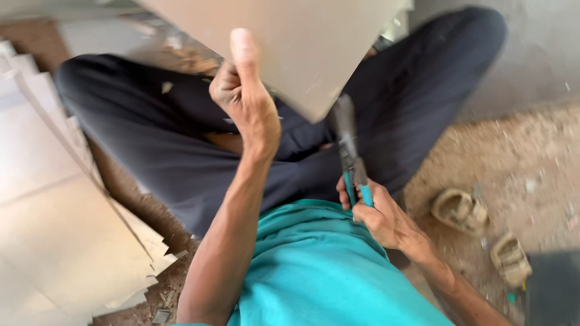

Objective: The person sits cross-legged on the floor and uses tin snips to cut small rectangular pieces from a large metal sheet. They repeatedly position the sheet, cut a piece, and drop the scrap onto a growing pile on the ground.

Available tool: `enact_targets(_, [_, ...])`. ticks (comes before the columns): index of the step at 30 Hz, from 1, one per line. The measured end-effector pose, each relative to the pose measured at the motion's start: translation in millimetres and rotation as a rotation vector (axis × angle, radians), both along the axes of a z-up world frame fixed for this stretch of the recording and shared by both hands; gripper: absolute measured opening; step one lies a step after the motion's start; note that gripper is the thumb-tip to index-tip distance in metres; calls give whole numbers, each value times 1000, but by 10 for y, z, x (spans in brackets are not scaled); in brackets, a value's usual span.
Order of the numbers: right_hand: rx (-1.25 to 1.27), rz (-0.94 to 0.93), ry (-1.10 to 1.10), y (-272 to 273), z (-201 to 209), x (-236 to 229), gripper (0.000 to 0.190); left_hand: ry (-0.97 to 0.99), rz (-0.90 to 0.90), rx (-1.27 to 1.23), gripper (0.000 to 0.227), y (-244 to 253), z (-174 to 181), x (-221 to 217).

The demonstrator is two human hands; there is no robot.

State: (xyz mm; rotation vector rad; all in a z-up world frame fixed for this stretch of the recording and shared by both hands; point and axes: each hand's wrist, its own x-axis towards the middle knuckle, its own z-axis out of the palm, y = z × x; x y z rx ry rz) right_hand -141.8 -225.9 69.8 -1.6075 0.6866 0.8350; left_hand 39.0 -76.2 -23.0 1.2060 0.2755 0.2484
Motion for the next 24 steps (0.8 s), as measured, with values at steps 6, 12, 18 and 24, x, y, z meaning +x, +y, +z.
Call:
enact_targets(6, [-5,-215,-127,-40,-123,-33,44,186,-718,-218,30,-405,123,-100])
enact_targets(12, [-96,-214,-209,20,-214,115,36,230,-695,-161,31,-540,79,-158])
enact_targets(18, [-150,-185,-229,-18,-286,67,30,246,-708,-107,32,-506,1,-177])
enact_targets(24, [-19,-265,-212,-12,-418,-44,26,274,-638,-161,28,-530,111,-134])
